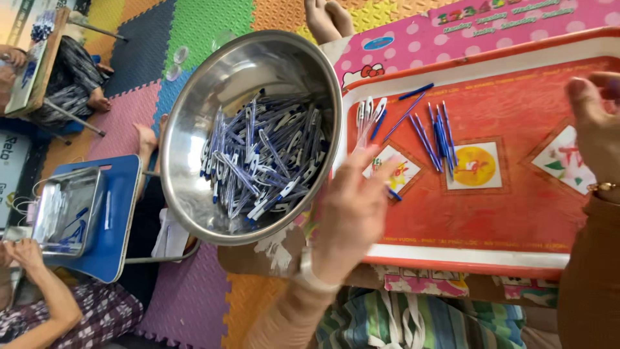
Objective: The person assembles ballpoint pens by hand, inserting blue ink cartridges into white and blue plastic pen barrels and then placing the finished pens into a large metal bowl.
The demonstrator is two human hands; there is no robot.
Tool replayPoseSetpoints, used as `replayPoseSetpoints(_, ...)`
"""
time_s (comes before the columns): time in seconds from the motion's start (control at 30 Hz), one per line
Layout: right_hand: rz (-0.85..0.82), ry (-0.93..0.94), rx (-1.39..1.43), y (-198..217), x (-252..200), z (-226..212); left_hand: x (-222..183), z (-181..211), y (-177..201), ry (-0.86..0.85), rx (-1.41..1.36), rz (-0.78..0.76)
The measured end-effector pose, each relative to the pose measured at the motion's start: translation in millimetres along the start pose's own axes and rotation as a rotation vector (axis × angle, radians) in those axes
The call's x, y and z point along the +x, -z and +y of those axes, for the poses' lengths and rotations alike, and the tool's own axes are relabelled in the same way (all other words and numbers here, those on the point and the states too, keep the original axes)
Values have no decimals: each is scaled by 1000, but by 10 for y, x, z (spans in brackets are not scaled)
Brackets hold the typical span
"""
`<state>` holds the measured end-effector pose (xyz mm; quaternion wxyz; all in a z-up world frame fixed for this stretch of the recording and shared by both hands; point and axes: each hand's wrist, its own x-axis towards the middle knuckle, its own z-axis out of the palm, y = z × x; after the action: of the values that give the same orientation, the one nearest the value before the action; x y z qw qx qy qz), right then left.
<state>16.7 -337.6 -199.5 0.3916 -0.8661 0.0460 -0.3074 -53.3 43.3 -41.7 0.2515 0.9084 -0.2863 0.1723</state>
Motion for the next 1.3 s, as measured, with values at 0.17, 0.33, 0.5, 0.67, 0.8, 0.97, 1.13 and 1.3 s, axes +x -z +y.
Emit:
replayPoseSetpoints(0.17, -291, -140, -71, 116, 39, -745, 181, -559, 885, 312, 247, -140)
replayPoseSetpoints(0.33, -218, -62, -74, -72, -108, -486, 49, -914, 883, 623, 463, -588)
replayPoseSetpoints(0.5, -265, -113, -147, -46, -104, -649, 171, -730, 1014, 753, 506, -759)
replayPoseSetpoints(0.67, -246, 5, -77, -26, -116, -892, 172, -353, 1309, 298, 159, 177)
replayPoseSetpoints(0.8, -284, 3, -3, 21, -74, -1225, 251, -144, 936, 393, -492, 170)
replayPoseSetpoints(0.97, -478, -136, 460, 157, -46, -1576, 299, -97, 146, 498, -1421, 30)
replayPoseSetpoints(1.13, -794, -145, 694, 238, 24, -1744, 386, -106, -301, 572, -1250, 127)
replayPoseSetpoints(1.3, -850, -136, 567, 187, -9, -1783, 363, -116, -653, 652, -1444, 224)
